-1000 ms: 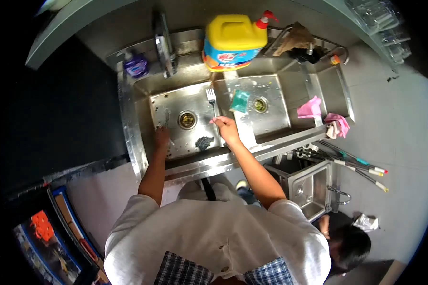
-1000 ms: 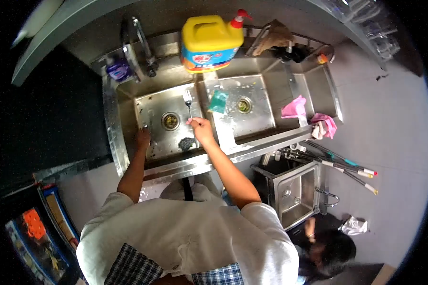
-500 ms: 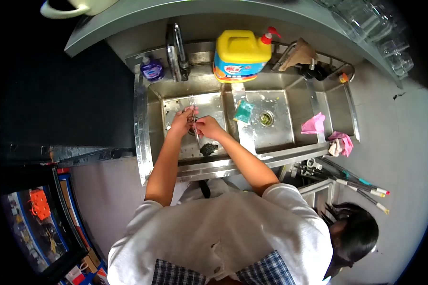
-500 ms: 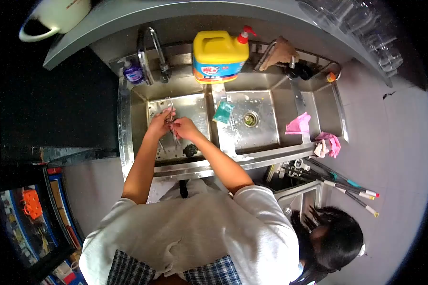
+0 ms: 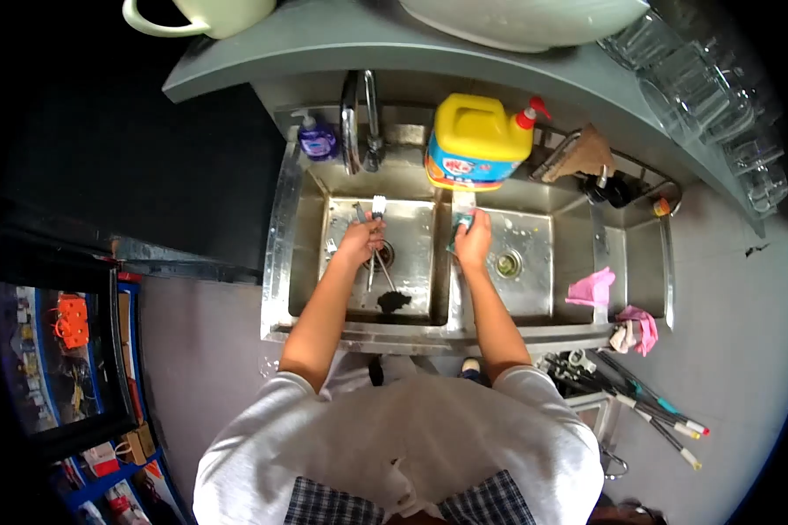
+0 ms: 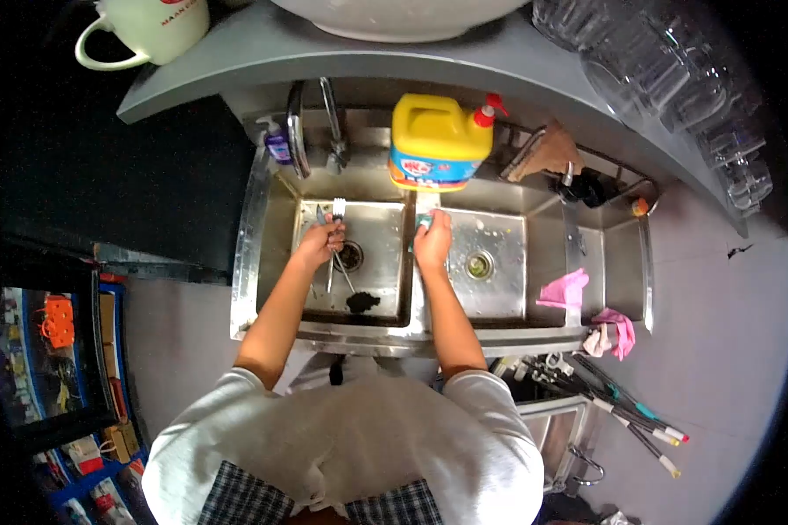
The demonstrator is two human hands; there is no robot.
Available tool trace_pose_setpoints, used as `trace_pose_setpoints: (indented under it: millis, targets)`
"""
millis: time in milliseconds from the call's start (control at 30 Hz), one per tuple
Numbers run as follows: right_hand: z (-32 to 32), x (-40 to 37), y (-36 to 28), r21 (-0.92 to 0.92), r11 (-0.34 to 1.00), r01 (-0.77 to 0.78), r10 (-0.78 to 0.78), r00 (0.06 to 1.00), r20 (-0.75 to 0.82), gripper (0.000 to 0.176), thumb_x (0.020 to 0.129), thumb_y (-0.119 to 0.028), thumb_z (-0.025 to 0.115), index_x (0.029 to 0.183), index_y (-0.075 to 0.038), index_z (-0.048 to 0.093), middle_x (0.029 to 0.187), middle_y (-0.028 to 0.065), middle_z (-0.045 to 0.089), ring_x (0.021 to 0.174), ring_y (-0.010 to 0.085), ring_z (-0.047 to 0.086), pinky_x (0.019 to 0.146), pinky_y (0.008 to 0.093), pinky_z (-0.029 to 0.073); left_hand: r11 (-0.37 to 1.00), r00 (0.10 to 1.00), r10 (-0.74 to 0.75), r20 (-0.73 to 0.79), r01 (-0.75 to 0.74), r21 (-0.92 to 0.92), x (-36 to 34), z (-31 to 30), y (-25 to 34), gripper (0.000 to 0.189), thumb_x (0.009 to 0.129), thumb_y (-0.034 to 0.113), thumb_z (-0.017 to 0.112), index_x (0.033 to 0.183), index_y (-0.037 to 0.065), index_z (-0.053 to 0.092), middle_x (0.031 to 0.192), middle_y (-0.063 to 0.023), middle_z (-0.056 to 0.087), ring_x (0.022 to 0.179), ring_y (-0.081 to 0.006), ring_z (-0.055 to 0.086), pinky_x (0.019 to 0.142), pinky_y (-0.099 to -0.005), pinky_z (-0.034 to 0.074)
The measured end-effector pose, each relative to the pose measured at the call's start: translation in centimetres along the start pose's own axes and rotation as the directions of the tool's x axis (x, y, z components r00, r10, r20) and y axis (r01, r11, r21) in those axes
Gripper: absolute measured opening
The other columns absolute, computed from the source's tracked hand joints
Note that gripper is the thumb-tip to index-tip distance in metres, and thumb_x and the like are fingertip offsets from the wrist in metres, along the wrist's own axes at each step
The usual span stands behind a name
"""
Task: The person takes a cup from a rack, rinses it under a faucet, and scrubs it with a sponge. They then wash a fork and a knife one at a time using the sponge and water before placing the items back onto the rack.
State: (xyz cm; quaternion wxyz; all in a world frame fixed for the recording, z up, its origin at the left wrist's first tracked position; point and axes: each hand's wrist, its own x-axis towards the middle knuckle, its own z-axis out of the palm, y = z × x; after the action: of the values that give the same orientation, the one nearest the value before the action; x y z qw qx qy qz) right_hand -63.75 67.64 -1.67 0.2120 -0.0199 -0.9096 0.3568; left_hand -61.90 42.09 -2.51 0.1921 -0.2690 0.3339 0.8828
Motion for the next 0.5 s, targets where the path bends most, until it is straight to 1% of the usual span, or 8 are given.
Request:
trace_pose_setpoints:
  millis: [33, 133, 167, 267, 300, 400, 433, 500]
  targets:
    - [0.7, 1.2, -1.8, 0.081, 0.993, 0.081, -0.084, 0.996, 0.033, 0.029, 0.067, 0.003, 0.055, 0.095, -0.002, 0.052, 0.094, 0.0210, 0.053, 0.091, 0.0394, 0.052, 0.079, 0.0436, 0.043, 1.000, 1.000, -0.008, 0.012, 0.008, 0.006, 0.0, -0.1, 0.7, 0.014, 0.087, 0.002, 0.047, 0.090, 0.015, 0.044, 0.086, -0.0071, 0.059, 0.049, -0.0087, 0.037, 0.040, -0.0212, 0.028]
    - [4.6, 5.2, -8.0, 0.208, 0.936, 0.282, -0.309, 0.945, 0.109, 0.033, 0.067, 0.005, 0.051, 0.099, -0.003, 0.053, 0.094, 0.0204, 0.052, 0.094, 0.0402, 0.050, 0.083, 0.0436, 0.043, 1.000, 0.997, 0.026, 0.075, -0.025, -0.016, -1.3, 0.7, 2.0, 0.024, 0.086, 0.000, 0.045, 0.101, 0.017, 0.039, 0.101, -0.0116, 0.061, 0.053, -0.0089, 0.040, 0.042, -0.0195, 0.029]
    - [6.4, 6.2, -9.6, 0.233, 0.915, 0.329, -0.369, 0.917, 0.154, 0.036, 0.068, 0.004, 0.051, 0.103, -0.003, 0.053, 0.096, 0.0205, 0.052, 0.095, 0.0401, 0.050, 0.084, 0.0435, 0.043, 1.000, 0.991, 0.011, 0.137, -0.014, 0.023, -0.9, 0.0, 2.1, 0.031, 0.086, 0.000, 0.043, 0.109, 0.019, 0.034, 0.114, -0.0138, 0.058, 0.055, -0.0089, 0.041, 0.044, -0.0193, 0.031]
    - [13.6, 10.7, -10.7, 0.288, 0.872, 0.396, -0.479, 0.809, 0.341, 0.040, 0.069, -0.003, 0.055, 0.110, -0.003, 0.056, 0.103, 0.0225, 0.055, 0.101, 0.0399, 0.050, 0.088, 0.0414, 0.042, 0.998, 0.993, -0.055, 0.100, 0.058, -0.024, -1.5, -0.3, 1.8, 0.027, 0.088, 0.004, 0.042, 0.109, 0.020, 0.038, 0.112, -0.0088, 0.059, 0.056, -0.0081, 0.040, 0.045, -0.0197, 0.030]
    - [15.8, 11.2, -10.2, 0.238, 0.908, 0.344, -0.418, 0.766, 0.488, 0.036, 0.072, -0.007, 0.056, 0.107, -0.005, 0.059, 0.101, 0.0217, 0.059, 0.096, 0.0387, 0.054, 0.084, 0.0423, 0.043, 0.994, 0.991, -0.054, 0.121, 0.065, -0.084, -1.1, -0.7, 1.7, 0.026, 0.089, 0.005, 0.042, 0.109, 0.021, 0.039, 0.111, -0.0080, 0.059, 0.055, -0.0076, 0.039, 0.046, -0.0194, 0.029]
    - [15.0, 11.0, -11.8, 0.165, 0.944, 0.284, -0.329, 0.817, 0.473, 0.027, 0.073, -0.009, 0.055, 0.099, -0.005, 0.063, 0.096, 0.0204, 0.061, 0.090, 0.0387, 0.056, 0.082, 0.0433, 0.044, 0.996, 0.994, -0.009, 0.107, 0.018, -0.087, -1.2, -0.5, 2.5, 0.012, 0.093, 0.010, 0.040, 0.103, 0.017, 0.042, 0.114, -0.0084, 0.058, 0.053, -0.0069, 0.034, 0.047, -0.0207, 0.030]
    - [15.2, 10.8, -11.3, 0.217, 0.916, 0.337, -0.399, 0.824, 0.404, 0.022, 0.074, -0.009, 0.054, 0.092, -0.004, 0.065, 0.095, 0.0199, 0.061, 0.088, 0.0385, 0.057, 0.081, 0.0431, 0.044, 0.999, 0.995, -0.003, 0.104, 0.008, -0.048, -0.8, -0.5, 2.7, 0.009, 0.093, 0.011, 0.040, 0.100, 0.016, 0.042, 0.112, -0.0085, 0.059, 0.052, -0.0068, 0.034, 0.046, -0.0209, 0.030]
    - [15.1, 10.4, -10.6, 0.246, 0.902, 0.355, -0.428, 0.807, 0.408, 0.020, 0.074, -0.009, 0.054, 0.090, -0.004, 0.065, 0.092, 0.0196, 0.061, 0.086, 0.0389, 0.057, 0.080, 0.0431, 0.045, 1.000, 0.999, 0.013, 0.052, -0.011, -0.021, -0.3, -0.8, 2.7, 0.004, 0.093, 0.012, 0.041, 0.096, 0.013, 0.044, 0.110, -0.0084, 0.060, 0.052, -0.0065, 0.034, 0.045, -0.0218, 0.030]
